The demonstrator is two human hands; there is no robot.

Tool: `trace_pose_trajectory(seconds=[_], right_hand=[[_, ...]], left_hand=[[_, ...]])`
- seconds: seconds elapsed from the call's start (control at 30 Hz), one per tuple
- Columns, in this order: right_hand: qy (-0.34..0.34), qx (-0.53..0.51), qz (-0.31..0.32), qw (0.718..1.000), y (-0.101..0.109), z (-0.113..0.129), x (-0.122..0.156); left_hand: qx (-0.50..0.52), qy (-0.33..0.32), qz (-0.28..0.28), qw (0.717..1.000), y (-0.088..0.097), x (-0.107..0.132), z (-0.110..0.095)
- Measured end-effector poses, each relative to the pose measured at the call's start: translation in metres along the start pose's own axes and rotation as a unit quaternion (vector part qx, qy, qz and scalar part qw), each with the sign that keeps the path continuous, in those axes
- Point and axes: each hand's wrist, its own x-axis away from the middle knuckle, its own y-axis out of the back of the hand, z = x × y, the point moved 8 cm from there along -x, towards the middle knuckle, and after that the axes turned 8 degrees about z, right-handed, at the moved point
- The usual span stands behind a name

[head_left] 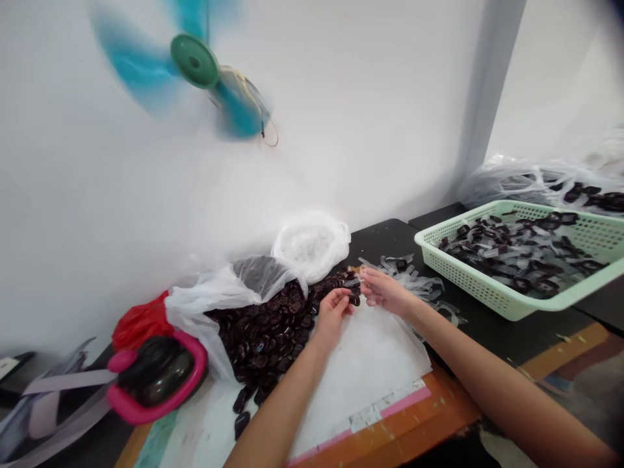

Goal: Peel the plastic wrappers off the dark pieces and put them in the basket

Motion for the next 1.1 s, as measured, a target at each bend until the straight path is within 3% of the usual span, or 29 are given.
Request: trace_pose_trajectory(seconds=[0.2, 0.33, 0.47, 0.73, 1.1], right_hand=[[-0.014, -0.007, -0.006, 1.000, 0.000, -0.002, 0.002], [0.018, 0.094, -0.016, 0.995, -0.001, 0.005, 0.003], [0.001, 0.168, -0.037, 0.985, 0.001, 0.006, 0.005], [-0.045, 0.148, -0.008, 0.988, 0.000, -0.006, 0.004], [-0.050, 0.113, 0.010, 0.992, -0.003, -0.012, 0.002]], left_hand=[[0.024, 0.013, -0.019, 0.999, 0.004, 0.000, 0.002], [0.053, 0.015, -0.042, 0.998, 0.009, -0.001, 0.004], [0.066, 0.009, -0.047, 0.997, 0.011, -0.002, 0.002], [0.111, 0.000, -0.079, 0.991, 0.015, -0.001, -0.001], [0.118, -0.023, -0.045, 0.992, 0.010, -0.002, -0.003]])
